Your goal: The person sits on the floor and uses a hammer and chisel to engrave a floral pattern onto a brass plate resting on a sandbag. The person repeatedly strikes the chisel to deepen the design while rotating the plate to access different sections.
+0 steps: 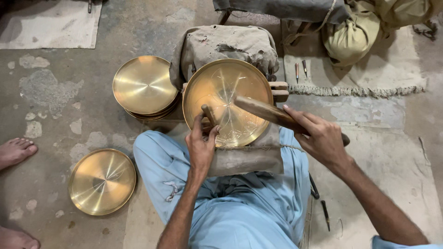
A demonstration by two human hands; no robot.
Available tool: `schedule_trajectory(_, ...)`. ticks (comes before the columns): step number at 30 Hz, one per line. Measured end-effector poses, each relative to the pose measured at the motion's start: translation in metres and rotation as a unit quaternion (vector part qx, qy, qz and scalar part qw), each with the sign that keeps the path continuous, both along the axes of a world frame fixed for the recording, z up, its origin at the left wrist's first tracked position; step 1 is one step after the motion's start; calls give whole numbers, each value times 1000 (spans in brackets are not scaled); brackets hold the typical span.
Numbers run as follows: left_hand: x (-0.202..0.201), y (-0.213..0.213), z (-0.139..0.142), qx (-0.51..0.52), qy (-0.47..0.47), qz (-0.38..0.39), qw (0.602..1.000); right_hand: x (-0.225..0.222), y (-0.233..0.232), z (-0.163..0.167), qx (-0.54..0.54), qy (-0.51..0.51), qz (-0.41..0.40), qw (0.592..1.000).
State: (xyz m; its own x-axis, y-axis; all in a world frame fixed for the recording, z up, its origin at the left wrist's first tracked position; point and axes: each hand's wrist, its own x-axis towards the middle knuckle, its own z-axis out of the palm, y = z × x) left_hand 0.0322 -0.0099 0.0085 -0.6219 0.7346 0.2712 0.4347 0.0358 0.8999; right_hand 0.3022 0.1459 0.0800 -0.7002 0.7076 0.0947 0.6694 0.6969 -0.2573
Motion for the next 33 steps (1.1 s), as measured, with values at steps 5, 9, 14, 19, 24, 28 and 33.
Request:
schedule_trajectory(5,8,-1,5,-18,-47,36,998,-23,20,15,182,-22,129,975)
schedule_trajectory(9,10,-1,6,-11,-59,41,997,-50,29,31,163,-156,132,965)
schedule_trajectory(14,9,-1,4,11,-48,28,998,-75,27,59,217,-38,189,957)
schedule_trajectory(19,10,-3,6,0,-56,31,998,-95,21,84,191,37,211,958)
schedule_trajectory(24,12,-3,10,0,-74,49,996,-115,17,96,286,-76,228,928)
schedule_trajectory(28,12,-3,11,-4,-73,44,996,-122,13,97,218,-18,230,948)
schedule_trajectory(33,11,-2,12,-18,-80,40,996,-127,12,95,258,-40,222,940)
